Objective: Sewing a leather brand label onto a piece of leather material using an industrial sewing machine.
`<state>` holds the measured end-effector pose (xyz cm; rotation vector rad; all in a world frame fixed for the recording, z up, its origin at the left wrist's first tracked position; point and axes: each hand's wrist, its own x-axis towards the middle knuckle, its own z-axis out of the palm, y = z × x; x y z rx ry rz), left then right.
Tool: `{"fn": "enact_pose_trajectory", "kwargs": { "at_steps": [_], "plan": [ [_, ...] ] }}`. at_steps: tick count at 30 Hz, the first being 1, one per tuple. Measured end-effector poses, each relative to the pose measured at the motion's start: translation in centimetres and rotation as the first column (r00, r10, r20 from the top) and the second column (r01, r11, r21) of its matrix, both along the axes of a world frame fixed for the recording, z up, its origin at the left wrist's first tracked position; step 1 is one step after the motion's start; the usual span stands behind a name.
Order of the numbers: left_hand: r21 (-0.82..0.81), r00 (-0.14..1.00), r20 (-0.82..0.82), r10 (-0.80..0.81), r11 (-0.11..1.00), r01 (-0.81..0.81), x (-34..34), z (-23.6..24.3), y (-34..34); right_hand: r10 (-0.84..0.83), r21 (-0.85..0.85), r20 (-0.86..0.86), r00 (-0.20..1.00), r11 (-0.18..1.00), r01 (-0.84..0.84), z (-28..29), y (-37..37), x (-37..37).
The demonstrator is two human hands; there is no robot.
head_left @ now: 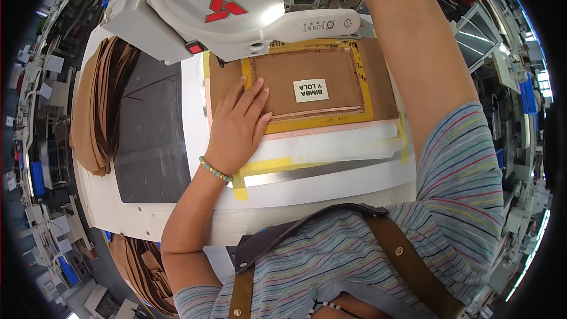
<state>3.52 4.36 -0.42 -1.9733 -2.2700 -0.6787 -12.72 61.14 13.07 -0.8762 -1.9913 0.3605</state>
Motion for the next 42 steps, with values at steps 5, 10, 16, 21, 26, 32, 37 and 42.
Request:
{"fn": "enact_pose_trajectory", "kwargs": {
  "at_steps": [5, 10, 16, 21, 26, 32, 37, 42],
  "plan": [
    [0.000, 0.999, 0.034, -0.006, 1.000, 0.006, 0.1, 0.0, -0.1, 0.227, -0.521, -0.432, 0.873, 0.727, -0.447, -1.0, -2.5, 7.1],
    [0.054, 0.999, 0.046, -0.003, 0.999, 0.000, -0.2, 0.7, 0.0, 0.484, -0.259, -0.229, 0.844, 0.806, -0.532, -2.5, -10.6, 25.4],
    [-0.003, 0.995, -0.088, -0.043, 0.999, 0.043, -1.2, 1.1, 1.7, 0.457, 0.092, 0.516, 0.724, 0.811, -0.577, -8.6, -25.4, 39.7],
    [-0.048, 0.985, -0.173, -0.022, 0.999, 0.013, -1.6, 0.0, 2.9, 0.395, 0.182, 0.622, 0.676, 0.767, -0.615, -12.7, -28.9, 40.4],
    [0.012, 0.968, -0.250, 0.006, 1.000, -0.003, -1.7, -0.6, 2.5, 0.285, 0.263, 0.678, 0.678, 0.767, -0.585, -14.0, -29.4, 39.8],
    [-0.020, 0.985, -0.170, 0.023, 0.999, -0.026, -1.5, -0.5, 2.6, 0.250, 0.251, 0.705, 0.664, 0.787, -0.563, -13.7, -30.1, 39.6],
    [-0.039, 0.983, -0.186, -0.002, 0.999, -0.005, -1.6, -0.2, 2.4, 0.259, 0.236, 0.702, 0.663, 0.794, -0.560, -13.5, -30.1, 39.5],
    [-0.032, 0.987, -0.160, -0.014, 0.999, 0.009, -1.7, 0.1, 2.6, 0.244, 0.269, 0.703, 0.668, 0.778, -0.567, -13.6, -29.9, 39.4]
  ]
}}
